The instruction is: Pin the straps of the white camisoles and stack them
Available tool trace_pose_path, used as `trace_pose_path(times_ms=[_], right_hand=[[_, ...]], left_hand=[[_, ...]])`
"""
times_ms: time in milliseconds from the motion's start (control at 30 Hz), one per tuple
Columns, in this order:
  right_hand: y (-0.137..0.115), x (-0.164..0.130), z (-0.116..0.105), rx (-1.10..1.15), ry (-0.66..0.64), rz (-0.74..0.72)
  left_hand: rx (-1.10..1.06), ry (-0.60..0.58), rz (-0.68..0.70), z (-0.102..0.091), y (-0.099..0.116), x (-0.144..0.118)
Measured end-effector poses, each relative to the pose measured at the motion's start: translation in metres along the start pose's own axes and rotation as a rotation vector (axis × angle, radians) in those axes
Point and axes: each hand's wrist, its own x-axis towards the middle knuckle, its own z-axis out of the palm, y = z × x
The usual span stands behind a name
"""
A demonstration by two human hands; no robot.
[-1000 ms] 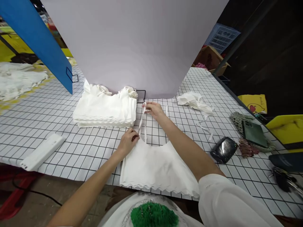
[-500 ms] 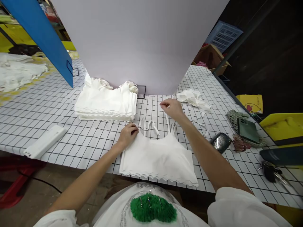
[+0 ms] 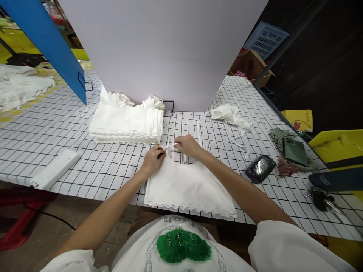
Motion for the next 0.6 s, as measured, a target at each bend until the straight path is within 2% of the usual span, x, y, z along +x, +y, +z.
trace_pose_path(times_ms=[133,200,233,333,400,467,533,600], right_hand=[[0.023,-0.022,-0.043,0.224,-0.077,0.012],[0.024,-0.034,-0.052,0.359,-0.106,-0.007],[0.022,-0.04,-0.053,0.373,-0.08,-0.021],[0.005,-0.059,-0.038,0.176,0.134,-0.12],[-0.01,-0.074,-0.021,-0.029,0.22,-0.228],[-0.021,-0.09,-0.007,-0.108,0.209,-0.334],[-0.025,-0.102,0.002,0.006,0.189,-0.392],[-0.022,-0.105,0.003,0.224,0.219,-0.326]], left_hand=[[-0.034,-0.001,-0.033,-0.003,0.004,0.003],[-0.059,0.008,-0.047,-0.007,0.011,0.001],[-0.077,0.015,-0.054,-0.009,0.017,-0.001],[-0.204,-0.028,-0.107,-0.012,0.042,-0.013],[-0.51,-0.16,-0.288,-0.01,0.062,-0.022],[-0.887,-0.282,-0.536,-0.006,0.077,-0.027],[-1.117,-0.302,-0.713,-0.004,0.087,-0.027],[-1.209,-0.287,-0.783,-0.006,0.091,-0.025]])
